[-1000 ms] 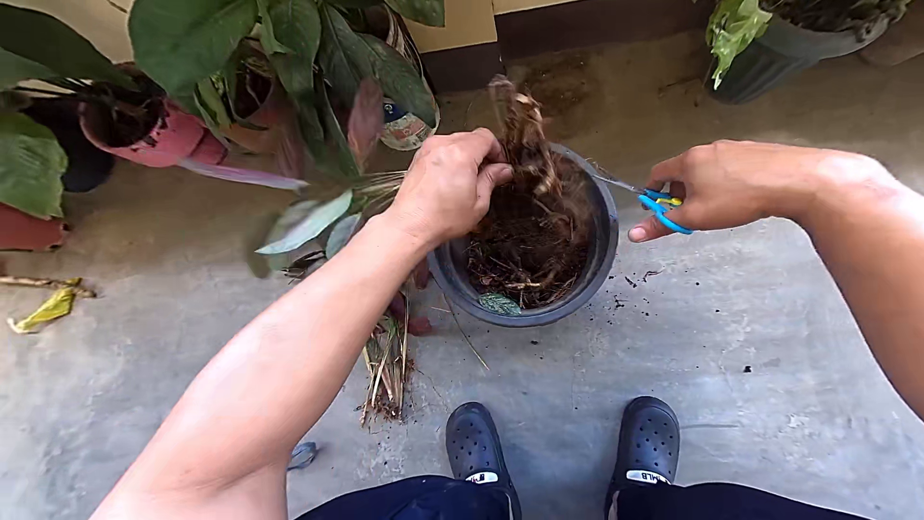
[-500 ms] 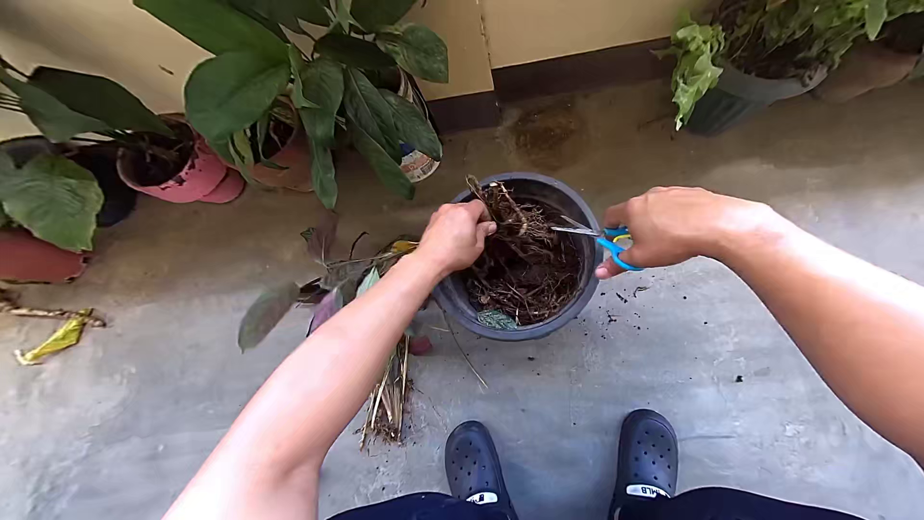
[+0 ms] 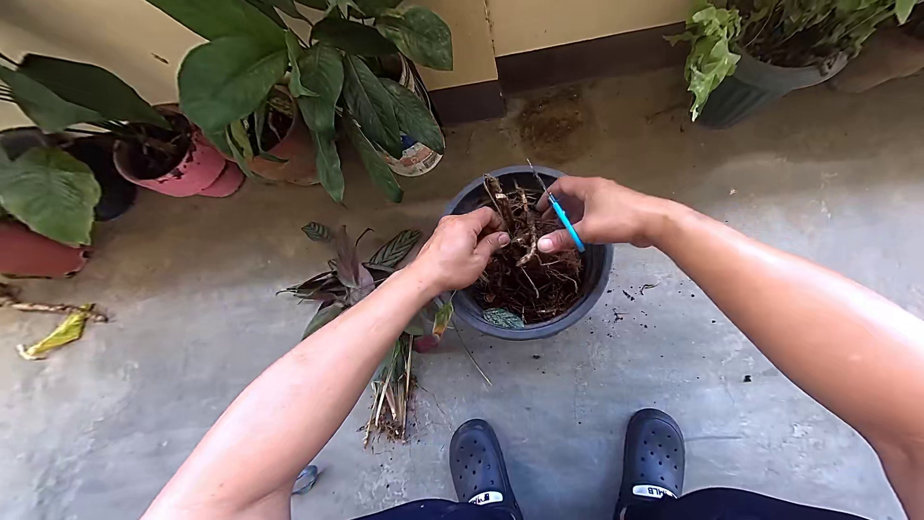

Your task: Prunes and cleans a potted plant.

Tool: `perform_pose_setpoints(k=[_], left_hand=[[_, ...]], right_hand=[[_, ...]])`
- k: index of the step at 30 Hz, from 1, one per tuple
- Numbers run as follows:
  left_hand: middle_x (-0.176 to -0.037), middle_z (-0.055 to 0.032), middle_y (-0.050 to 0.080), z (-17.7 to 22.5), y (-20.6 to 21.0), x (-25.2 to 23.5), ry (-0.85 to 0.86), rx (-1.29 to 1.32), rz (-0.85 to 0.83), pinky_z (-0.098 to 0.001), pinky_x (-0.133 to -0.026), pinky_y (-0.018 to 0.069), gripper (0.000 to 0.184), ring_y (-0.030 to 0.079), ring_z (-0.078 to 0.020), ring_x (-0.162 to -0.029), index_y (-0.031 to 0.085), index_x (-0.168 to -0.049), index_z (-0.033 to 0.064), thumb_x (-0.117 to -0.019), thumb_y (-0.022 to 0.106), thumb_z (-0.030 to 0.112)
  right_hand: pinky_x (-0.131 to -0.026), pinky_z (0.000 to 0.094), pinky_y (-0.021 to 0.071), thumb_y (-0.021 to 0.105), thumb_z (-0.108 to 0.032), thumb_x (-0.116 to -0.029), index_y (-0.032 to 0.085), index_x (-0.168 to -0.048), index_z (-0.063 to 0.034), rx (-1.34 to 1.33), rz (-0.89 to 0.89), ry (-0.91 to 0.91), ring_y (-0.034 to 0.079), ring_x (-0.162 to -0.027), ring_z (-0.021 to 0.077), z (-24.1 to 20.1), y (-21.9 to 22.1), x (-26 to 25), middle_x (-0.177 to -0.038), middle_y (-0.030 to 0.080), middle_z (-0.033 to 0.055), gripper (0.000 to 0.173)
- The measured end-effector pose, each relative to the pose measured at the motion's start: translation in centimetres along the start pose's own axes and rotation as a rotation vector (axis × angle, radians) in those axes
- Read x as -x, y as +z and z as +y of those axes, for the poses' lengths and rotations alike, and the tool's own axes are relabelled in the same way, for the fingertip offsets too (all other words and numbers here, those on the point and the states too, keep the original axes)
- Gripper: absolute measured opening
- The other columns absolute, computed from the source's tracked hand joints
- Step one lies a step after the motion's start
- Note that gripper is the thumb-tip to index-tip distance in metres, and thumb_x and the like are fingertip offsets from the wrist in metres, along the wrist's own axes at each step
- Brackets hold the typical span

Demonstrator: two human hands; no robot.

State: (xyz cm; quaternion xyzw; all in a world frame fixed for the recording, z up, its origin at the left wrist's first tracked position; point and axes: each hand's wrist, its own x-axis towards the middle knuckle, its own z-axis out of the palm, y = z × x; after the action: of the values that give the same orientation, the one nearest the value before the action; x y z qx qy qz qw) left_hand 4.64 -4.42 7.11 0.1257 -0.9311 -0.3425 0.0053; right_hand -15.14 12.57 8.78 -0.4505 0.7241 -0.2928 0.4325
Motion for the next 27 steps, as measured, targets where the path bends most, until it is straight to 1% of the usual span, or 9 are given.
perform_pose_setpoints(k=[4,7,9,12,16,18,21,25,27], left_hand=[[-0.092,-0.0018,0.071,0.9,-0.2,0.0,-0.01,0.216,0.131,-0.0248,-0.073,0.0588,0.016,0.068,-0.0046,-0.075,0.066,-0.112,0.0059,-0.1046,0.059,0.018],[-0.091,-0.0009,0.07,0.9,0.4,0.0,-0.076,0.389,0.17,-0.0226,-0.071,0.059,0.011,0.068,-0.0044,-0.075,0.065,-0.109,0.0053,-0.1041,0.06,0.013],[-0.089,-0.0002,0.07,1.1,0.6,0.0,-0.134,0.412,0.171,-0.0224,-0.069,0.0581,0.011,0.067,-0.0045,-0.072,0.065,-0.109,0.0061,-0.1044,0.06,0.014],[-0.082,-0.0003,0.068,1.1,0.6,-0.1,-0.209,0.277,0.155,-0.0265,-0.065,0.0552,0.014,0.063,-0.0059,-0.066,0.068,-0.105,0.0072,-0.1044,0.06,0.02],[-0.086,-0.0046,0.071,1.6,0.6,-0.4,-0.36,0.172,0.094,-0.0381,-0.074,0.0545,0.02,0.065,-0.0121,-0.073,0.072,-0.103,0.0057,-0.1048,0.059,0.02],[-0.087,-0.0032,0.074,1.8,0.7,-0.5,-0.451,0.193,0.062,-0.0372,-0.077,0.0568,0.023,0.068,-0.0103,-0.076,0.074,-0.103,0.0069,-0.1057,0.057,0.022],[-0.083,-0.0031,0.073,2.7,0.3,-0.6,-0.548,0.184,0.017,-0.0347,-0.071,0.0583,0.025,0.067,-0.0105,-0.067,0.072,-0.103,0.0056,-0.1073,0.054,0.023],[-0.085,-0.006,0.075,2.9,0.2,-0.6,-0.608,0.195,-0.058,-0.0391,-0.077,0.061,0.029,0.072,-0.0144,-0.072,0.071,-0.104,0.0039,-0.1087,0.051,0.025],[-0.088,-0.0064,0.075,3.2,0.3,-0.6,-0.669,0.298,-0.096,-0.033,-0.073,0.0616,0.025,0.072,-0.0127,-0.072,0.067,-0.109,0.0029,-0.1092,0.051,0.022]], right_hand=[[-0.096,0.0392,0.0555,0.089,-0.027,-0.0768,0.043,-0.148,-0.0118,-0.365,-0.028,0.014,0.065,-0.114,0.0194,0.4,2.0,0.2,-0.132,0.062,0.0122,0.086],[-0.082,0.0381,0.0611,0.091,-0.016,-0.0727,0.048,-0.139,-0.0111,-0.541,0.1,-0.033,0.069,-0.098,0.0205,0.7,3.4,-0.3,-0.122,0.064,0.0135,0.079],[-0.084,0.0384,0.061,0.092,-0.014,-0.0698,0.052,-0.136,-0.0114,-0.552,0.196,-0.038,0.069,-0.1,0.0197,0.7,4.4,-0.5,-0.121,0.065,0.0126,0.077],[-0.089,0.0459,0.0557,0.093,-0.022,-0.0707,0.054,-0.134,-0.0116,-0.326,0.311,-0.019,0.065,-0.107,0.0224,0.2,5.1,-0.8,-0.122,0.065,0.0129,0.075],[-0.094,0.0538,0.0507,0.089,-0.034,-0.0742,0.054,-0.139,-0.0135,0.092,0.305,-0.027,0.061,-0.116,0.0296,-0.1,4.8,-1.2,-0.123,0.062,0.0135,0.076],[-0.094,0.0527,0.0509,0.088,-0.033,-0.0751,0.054,-0.14,-0.0128,0.214,0.284,-0.074,0.061,-0.115,0.0309,-0.3,4.7,-1.4,-0.123,0.061,0.0143,0.076],[-0.091,0.0534,0.0519,0.087,-0.034,-0.0765,0.054,-0.14,-0.0132,0.343,0.252,-0.089,0.061,-0.112,0.033,-0.7,4.5,-1.7,-0.123,0.059,0.0153,0.075],[-0.088,0.0571,0.0516,0.086,-0.033,-0.0766,0.054,-0.139,-0.0166,0.451,0.223,-0.061,0.06,-0.113,0.037,-0.9,4.7,-1.8,-0.126,0.057,0.0158,0.072],[-0.086,0.0604,0.0504,0.085,-0.028,-0.0769,0.054,-0.14,-0.0176,0.517,0.216,-0.048,0.057,-0.116,0.0416,-0.6,4.6,-1.9,-0.13,0.055,0.0175,0.07]])
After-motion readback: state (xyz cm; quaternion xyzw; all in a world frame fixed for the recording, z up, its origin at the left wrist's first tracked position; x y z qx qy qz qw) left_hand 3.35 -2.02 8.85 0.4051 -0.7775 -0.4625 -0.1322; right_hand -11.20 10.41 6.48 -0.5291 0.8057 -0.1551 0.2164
